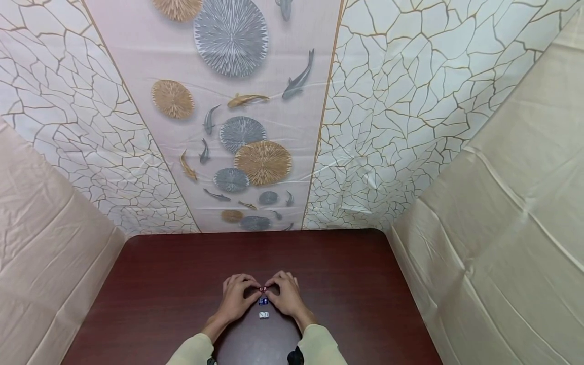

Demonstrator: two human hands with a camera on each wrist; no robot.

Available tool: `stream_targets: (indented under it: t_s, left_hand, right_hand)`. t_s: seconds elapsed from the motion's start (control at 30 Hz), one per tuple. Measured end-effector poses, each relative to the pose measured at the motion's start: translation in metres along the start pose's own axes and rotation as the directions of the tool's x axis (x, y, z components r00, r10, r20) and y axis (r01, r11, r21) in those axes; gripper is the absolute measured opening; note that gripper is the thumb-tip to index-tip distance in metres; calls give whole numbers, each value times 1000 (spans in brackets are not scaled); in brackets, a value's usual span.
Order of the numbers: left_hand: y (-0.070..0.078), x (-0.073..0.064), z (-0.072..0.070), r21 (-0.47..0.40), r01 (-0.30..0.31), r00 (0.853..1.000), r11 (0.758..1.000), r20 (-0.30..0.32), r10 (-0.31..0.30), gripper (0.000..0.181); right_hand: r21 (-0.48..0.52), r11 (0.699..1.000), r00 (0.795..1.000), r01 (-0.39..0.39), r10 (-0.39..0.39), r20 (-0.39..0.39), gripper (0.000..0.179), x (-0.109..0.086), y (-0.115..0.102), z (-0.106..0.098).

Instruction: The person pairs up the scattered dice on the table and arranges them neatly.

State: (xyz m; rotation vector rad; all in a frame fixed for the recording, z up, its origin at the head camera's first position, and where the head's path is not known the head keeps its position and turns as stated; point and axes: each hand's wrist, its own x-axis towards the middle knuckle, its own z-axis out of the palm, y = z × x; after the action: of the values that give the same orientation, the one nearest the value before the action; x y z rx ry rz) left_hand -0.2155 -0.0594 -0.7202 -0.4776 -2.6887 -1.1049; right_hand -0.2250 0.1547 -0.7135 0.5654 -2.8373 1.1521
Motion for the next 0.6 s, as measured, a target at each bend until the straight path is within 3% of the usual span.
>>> stream_targets:
  t_s: [0.33,0.6]
  left_hand:
    - [-8,-2,-3,-33,-7,1000,999,19,7,25]
    - [-15,-7,-6,-3,-79,994,997,-76,79,38]
  right_hand:
    - [40,999,999,-30,30,20,19,-1,-2,-4]
    - [72,997,998,-2,6,-59,24,-8,-1,-10]
